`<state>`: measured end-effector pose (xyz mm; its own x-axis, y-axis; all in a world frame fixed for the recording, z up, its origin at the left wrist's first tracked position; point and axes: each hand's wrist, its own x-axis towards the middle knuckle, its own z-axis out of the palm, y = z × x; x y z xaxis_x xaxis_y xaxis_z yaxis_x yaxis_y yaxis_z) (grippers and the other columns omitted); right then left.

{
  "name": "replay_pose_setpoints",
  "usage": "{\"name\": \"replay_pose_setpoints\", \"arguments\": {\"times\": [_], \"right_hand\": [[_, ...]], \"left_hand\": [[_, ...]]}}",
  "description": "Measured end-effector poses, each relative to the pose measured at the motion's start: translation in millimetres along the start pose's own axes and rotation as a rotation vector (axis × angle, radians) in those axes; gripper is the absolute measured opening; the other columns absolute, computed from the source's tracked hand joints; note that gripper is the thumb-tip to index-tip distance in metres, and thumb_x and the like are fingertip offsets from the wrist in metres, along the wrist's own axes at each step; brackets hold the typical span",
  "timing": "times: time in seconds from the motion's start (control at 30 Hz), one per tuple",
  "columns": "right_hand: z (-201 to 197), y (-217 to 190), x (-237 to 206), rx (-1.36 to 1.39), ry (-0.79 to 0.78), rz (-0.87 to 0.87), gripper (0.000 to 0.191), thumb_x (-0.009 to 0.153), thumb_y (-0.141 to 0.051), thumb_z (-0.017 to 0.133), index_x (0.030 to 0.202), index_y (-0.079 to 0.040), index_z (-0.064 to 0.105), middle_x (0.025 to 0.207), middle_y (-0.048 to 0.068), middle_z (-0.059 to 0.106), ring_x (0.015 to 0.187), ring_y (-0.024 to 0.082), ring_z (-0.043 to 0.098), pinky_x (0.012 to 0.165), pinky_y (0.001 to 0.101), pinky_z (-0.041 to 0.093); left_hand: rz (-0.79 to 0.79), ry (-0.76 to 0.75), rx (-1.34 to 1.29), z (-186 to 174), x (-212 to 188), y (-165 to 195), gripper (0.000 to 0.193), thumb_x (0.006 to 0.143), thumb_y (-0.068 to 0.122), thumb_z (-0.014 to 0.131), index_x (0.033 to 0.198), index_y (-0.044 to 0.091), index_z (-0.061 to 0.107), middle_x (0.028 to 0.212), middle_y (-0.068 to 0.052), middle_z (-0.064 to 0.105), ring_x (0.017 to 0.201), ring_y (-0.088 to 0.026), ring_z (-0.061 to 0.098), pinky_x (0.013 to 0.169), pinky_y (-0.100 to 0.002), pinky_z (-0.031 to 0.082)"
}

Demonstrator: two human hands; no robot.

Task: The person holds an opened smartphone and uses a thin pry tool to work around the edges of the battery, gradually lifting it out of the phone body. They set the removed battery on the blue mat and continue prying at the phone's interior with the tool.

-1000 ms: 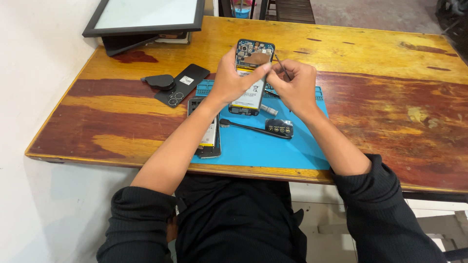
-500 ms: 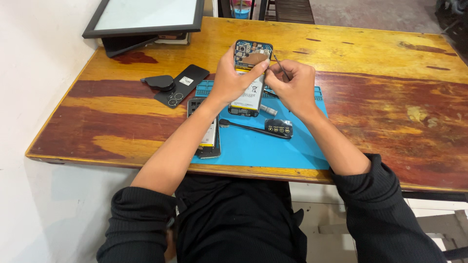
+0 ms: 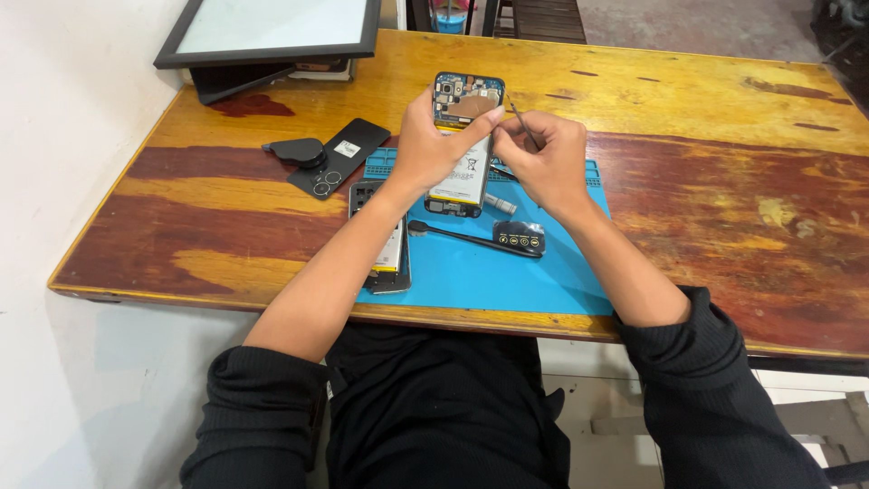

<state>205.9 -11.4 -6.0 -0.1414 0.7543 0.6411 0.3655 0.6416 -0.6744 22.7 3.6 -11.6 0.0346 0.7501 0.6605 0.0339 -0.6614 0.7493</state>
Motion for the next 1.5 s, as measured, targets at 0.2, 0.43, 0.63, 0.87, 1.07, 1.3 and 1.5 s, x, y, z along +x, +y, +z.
{"name": "replay_pose_setpoints", "arguments": {"times": [0.2,0.43,0.63,0.87,1.07,1.3,1.5], "right_hand": [[1,8,2,0.246,-0.084,0.065,0.017,0.102,-0.009,0.066,0.103,0.005,0.074,0.086,0.004,0.077,0.079,0.005,0.073,0.071,0.0213,0.058],[2,14,3,0.26,-0.11,0.113,0.016,0.101,-0.008,0.066,0.104,0.005,0.075,0.088,0.008,0.077,0.082,0.009,0.073,0.073,0.0236,0.058],[1,17,3,0.255,-0.122,0.114,0.016,0.099,-0.007,0.067,0.104,0.005,0.075,0.088,0.008,0.077,0.08,0.008,0.072,0.072,0.0236,0.057],[0,15,4,0.244,-0.125,0.125,0.015,0.098,-0.007,0.069,0.104,0.004,0.075,0.088,0.007,0.077,0.079,0.007,0.072,0.071,0.023,0.057],[-1,14,4,0.149,-0.122,0.153,0.013,0.094,-0.008,0.07,0.099,0.003,0.075,0.082,0.003,0.074,0.074,0.004,0.065,0.066,0.0217,0.052],[1,17,4,0.187,-0.143,0.159,0.011,0.092,-0.008,0.071,0.097,0.002,0.072,0.085,0.0,0.072,0.077,0.002,0.064,0.068,0.0204,0.052],[-1,20,7,0.258,-0.199,0.136,0.014,0.093,-0.011,0.071,0.101,0.001,0.073,0.089,-0.001,0.075,0.084,0.003,0.07,0.075,0.0213,0.057]], "left_hand": [[-0.067,0.01,-0.097,1,2,-1,0.034,0.089,0.025,0.083,0.11,0.003,0.069,0.103,-0.006,0.077,0.091,-0.011,0.073,0.082,-0.027,0.061],[-0.102,0.01,-0.136,1,1,0,0.036,0.09,0.026,0.083,0.111,0.002,0.069,0.102,-0.005,0.076,0.089,-0.01,0.072,0.079,-0.027,0.061],[-0.079,0.018,-0.098,1,1,-3,0.036,0.09,0.026,0.083,0.112,0.002,0.067,0.103,-0.005,0.076,0.09,-0.01,0.073,0.08,-0.027,0.061],[-0.06,0.017,-0.091,2,2,-5,0.035,0.091,0.026,0.083,0.112,0.002,0.067,0.101,-0.005,0.077,0.089,-0.01,0.074,0.079,-0.027,0.061],[-0.01,0.001,-0.043,1,1,-4,0.035,0.091,0.026,0.083,0.113,0.003,0.068,0.104,-0.006,0.078,0.094,-0.011,0.075,0.084,-0.028,0.061],[0.0,0.016,-0.019,0,1,-5,0.036,0.091,0.027,0.083,0.114,0.003,0.069,0.105,-0.006,0.078,0.095,-0.012,0.075,0.085,-0.029,0.06],[-0.077,0.054,0.002,-1,4,-11,0.038,0.088,0.03,0.084,0.111,0.003,0.069,0.101,-0.005,0.077,0.089,-0.011,0.074,0.079,-0.028,0.061]]}}
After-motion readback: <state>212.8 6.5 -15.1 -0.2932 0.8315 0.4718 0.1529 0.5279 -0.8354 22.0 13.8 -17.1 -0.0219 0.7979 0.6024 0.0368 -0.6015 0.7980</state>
